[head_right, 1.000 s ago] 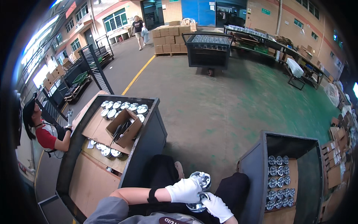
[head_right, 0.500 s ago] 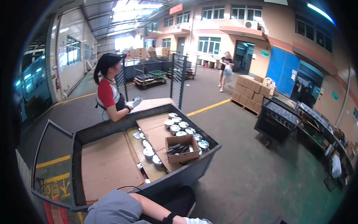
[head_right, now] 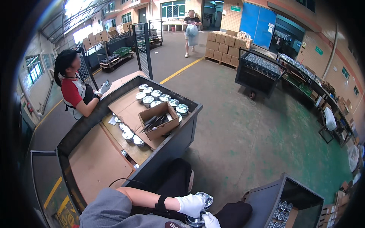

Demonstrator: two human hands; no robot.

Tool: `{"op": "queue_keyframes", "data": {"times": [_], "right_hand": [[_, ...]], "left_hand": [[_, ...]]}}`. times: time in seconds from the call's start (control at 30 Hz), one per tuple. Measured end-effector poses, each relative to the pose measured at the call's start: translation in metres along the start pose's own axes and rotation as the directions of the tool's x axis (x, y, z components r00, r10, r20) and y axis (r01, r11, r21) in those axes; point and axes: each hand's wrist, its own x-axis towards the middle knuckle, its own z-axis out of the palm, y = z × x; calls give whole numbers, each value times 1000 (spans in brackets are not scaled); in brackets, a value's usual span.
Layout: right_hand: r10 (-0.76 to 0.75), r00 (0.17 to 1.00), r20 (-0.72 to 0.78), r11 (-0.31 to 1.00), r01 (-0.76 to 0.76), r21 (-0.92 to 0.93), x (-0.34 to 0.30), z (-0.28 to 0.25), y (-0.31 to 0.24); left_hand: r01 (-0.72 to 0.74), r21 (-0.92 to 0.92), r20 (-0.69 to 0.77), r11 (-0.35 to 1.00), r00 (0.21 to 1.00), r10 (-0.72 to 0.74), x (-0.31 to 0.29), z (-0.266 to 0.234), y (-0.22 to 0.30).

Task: Sort and arrange metal engine pistons into batches inside a storage bin.

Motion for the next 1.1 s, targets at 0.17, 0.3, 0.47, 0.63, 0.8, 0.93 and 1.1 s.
{"op": "queue_keyframes", "data": {"times": [0.17,0.3,0.47,0.63,0.8,0.93,1.1], "right_hand": [[-39,999,19,999,39,-17,9,12,-17],[-70,996,55,997,72,-29,22,21,-25],[-147,989,0,989,147,12,16,25,-30],[-91,996,16,996,91,2,20,24,-28],[-96,995,22,995,96,6,20,22,-25],[-120,993,12,993,120,-20,20,23,-26],[-101,994,30,995,101,-23,25,18,-20]], "left_hand": [[8,-9,10,1000,1000,-8,-7,-4,2],[34,-20,42,999,999,-33,-12,-9,-3],[27,-24,36,999,999,-26,-9,-13,3],[35,-18,37,999,999,-34,-8,-5,-3],[26,-9,62,1000,998,-26,-6,3,-7],[-8,0,-2,1000,1000,8,-7,1,-5],[-46,2,-64,999,997,47,-8,-1,-2]]}}
